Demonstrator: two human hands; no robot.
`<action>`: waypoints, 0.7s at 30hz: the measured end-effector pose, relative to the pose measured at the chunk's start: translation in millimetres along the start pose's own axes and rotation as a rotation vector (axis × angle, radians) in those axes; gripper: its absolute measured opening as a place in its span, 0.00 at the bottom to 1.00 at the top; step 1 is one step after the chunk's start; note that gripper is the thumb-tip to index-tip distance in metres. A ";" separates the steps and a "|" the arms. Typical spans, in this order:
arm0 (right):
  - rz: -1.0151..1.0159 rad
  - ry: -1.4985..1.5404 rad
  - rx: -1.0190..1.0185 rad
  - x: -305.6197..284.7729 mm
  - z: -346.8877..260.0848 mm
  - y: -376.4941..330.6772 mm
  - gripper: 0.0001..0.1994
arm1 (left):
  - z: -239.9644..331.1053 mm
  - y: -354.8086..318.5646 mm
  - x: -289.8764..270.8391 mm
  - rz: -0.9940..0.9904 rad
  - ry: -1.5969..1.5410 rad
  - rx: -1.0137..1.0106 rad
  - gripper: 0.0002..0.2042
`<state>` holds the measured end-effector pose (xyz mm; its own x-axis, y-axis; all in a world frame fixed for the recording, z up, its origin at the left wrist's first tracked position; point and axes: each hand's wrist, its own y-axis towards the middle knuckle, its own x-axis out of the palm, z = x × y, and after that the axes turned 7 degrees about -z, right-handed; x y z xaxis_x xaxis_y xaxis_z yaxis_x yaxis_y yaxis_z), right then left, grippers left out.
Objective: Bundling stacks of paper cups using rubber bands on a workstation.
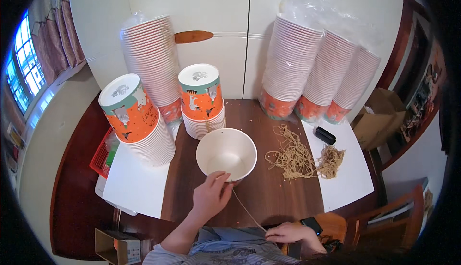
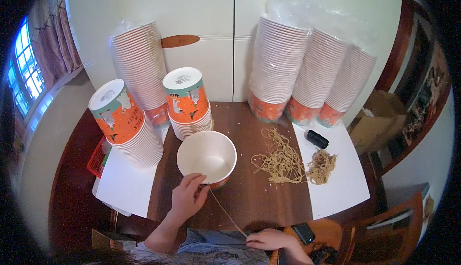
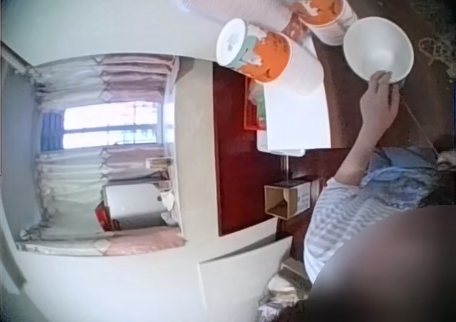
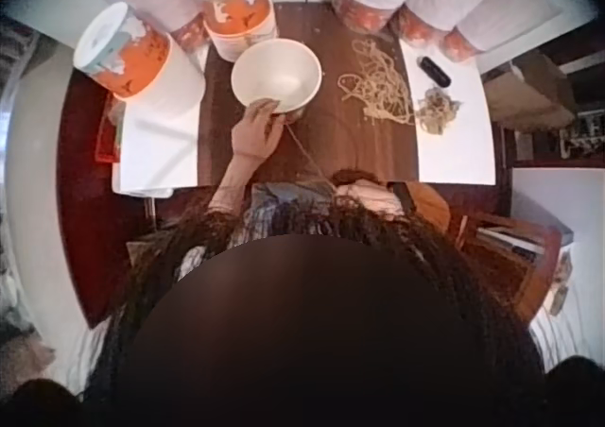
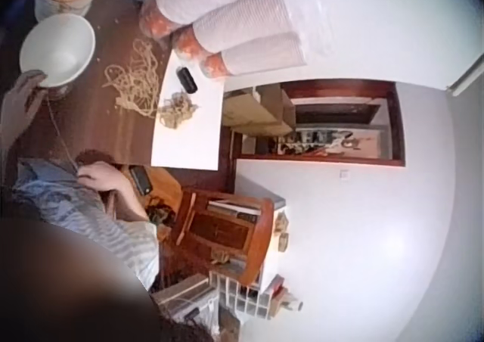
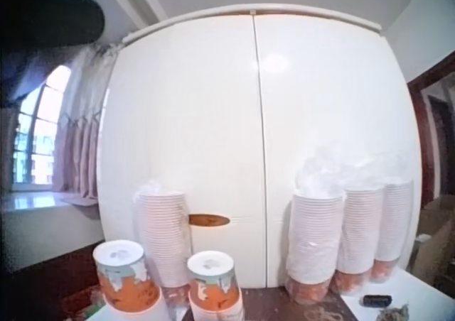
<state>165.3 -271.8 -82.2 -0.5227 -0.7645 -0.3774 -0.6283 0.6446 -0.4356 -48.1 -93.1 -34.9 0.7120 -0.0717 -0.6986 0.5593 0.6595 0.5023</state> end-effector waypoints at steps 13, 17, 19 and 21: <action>0.544 0.862 -0.715 -14.6 5.5 -24.2 0.05 | -27.1 -16.7 -26.9 -0.244 -0.152 -0.031 0.10; 0.266 0.488 -0.697 -37.6 -34.9 -17.6 0.06 | -30.2 -24.9 -45.7 -0.175 -0.038 0.044 0.14; 0.233 0.396 -0.723 -49.0 -52.1 -9.3 0.05 | -19.6 -27.3 -54.3 -0.147 0.082 0.058 0.15; 0.127 0.244 -0.839 -61.3 -82.1 -4.2 0.07 | -0.6 -30.1 -57.3 -0.215 0.040 0.169 0.19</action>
<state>152.6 -228.4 9.9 -0.6654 -0.7302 -0.1551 -0.7230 0.5786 0.3776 -106.0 -108.4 -10.3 0.5536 -0.1645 -0.8164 0.7611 0.4979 0.4158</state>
